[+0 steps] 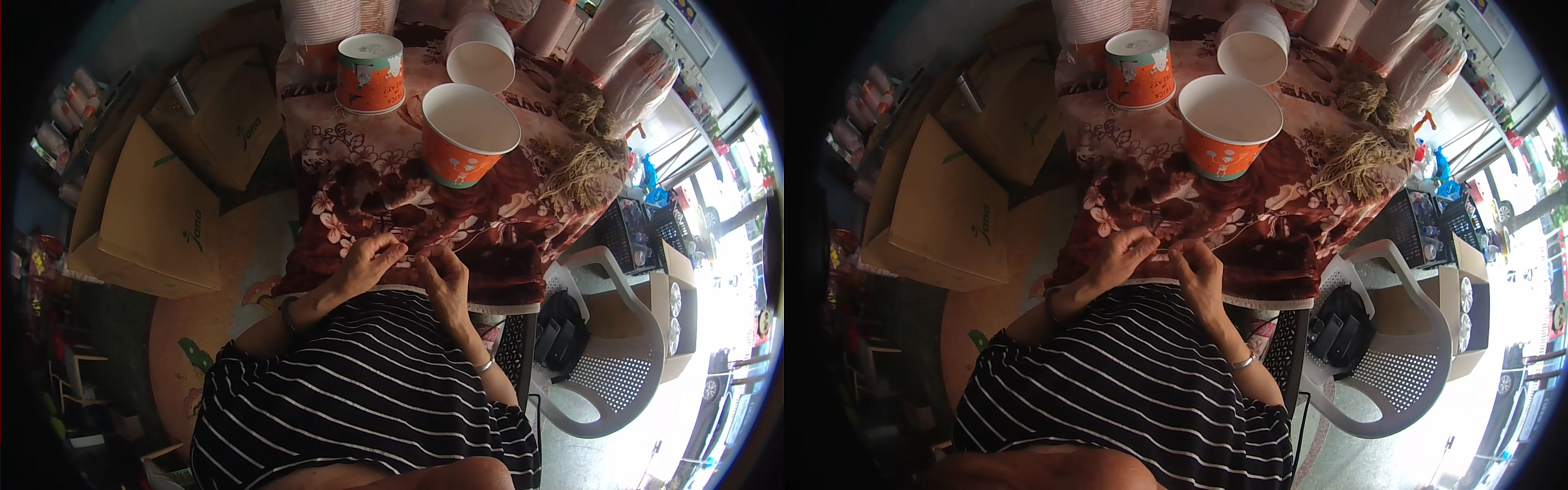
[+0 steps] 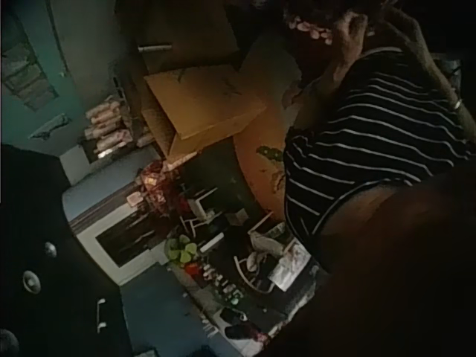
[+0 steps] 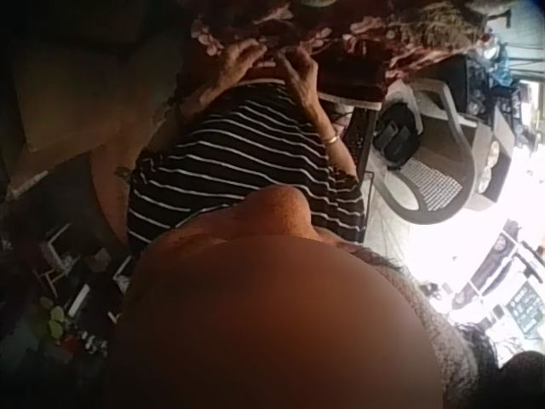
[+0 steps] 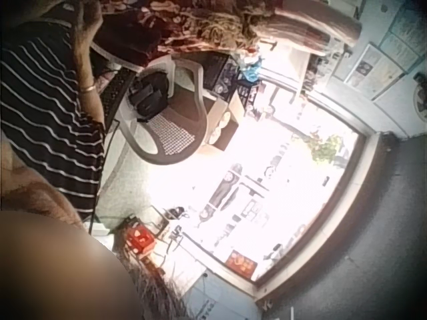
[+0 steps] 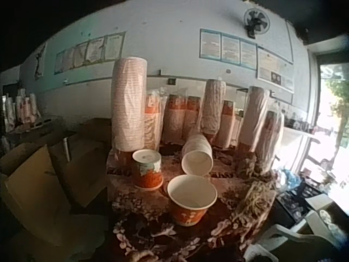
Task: Attach twine handles to paper Halloween buckets by threading and knotting.
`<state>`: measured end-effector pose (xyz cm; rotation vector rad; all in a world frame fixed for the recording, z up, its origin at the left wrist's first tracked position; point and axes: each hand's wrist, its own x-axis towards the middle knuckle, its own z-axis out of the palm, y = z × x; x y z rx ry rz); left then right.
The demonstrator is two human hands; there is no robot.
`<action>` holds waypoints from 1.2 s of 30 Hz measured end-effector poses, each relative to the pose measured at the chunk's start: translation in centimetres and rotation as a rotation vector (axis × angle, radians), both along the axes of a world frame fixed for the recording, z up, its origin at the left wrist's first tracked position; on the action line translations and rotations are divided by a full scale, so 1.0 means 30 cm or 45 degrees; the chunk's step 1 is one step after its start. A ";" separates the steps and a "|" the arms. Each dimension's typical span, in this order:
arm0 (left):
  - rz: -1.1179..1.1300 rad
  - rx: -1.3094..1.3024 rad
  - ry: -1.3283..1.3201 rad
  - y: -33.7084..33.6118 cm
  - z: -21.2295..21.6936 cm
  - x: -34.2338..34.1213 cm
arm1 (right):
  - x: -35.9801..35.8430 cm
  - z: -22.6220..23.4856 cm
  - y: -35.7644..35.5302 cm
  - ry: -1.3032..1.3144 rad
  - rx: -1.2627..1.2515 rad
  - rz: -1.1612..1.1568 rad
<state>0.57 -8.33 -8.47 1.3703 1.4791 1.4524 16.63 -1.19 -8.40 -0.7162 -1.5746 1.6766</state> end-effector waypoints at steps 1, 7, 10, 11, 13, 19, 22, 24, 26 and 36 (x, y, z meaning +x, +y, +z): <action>0.015 0.041 0.043 0.001 -0.004 0.000 | 0.001 -0.001 0.000 -0.023 -0.032 -0.006; -0.033 -0.136 -0.147 0.004 -0.010 -0.020 | 0.002 0.010 -0.005 0.044 -0.088 -0.028; -0.053 -0.275 -0.152 -0.002 0.001 -0.008 | -0.001 0.011 -0.010 0.048 -0.105 -0.023; -0.056 -0.355 -0.112 -0.004 0.005 -0.004 | -0.002 0.011 -0.011 0.055 -0.115 -0.020; -0.042 -0.234 -0.091 -0.001 -0.001 -0.001 | -0.005 -0.015 -0.004 0.057 -0.081 -0.022; -0.017 -0.057 -0.100 0.002 -0.017 -0.020 | -0.003 -0.016 -0.005 0.064 -0.096 -0.022; -0.083 -0.214 -0.083 -0.003 -0.025 -0.031 | -0.005 0.005 -0.010 0.080 -0.077 -0.032; -0.135 -0.256 -0.060 -0.003 -0.021 -0.021 | -0.004 0.012 -0.011 0.071 -0.066 -0.032; 0.003 -0.040 -0.067 -0.001 0.001 0.006 | -0.004 0.010 -0.008 0.038 -0.058 0.001; 0.040 0.127 0.181 -0.008 0.022 -0.001 | -0.006 0.005 -0.011 -0.016 0.091 -0.015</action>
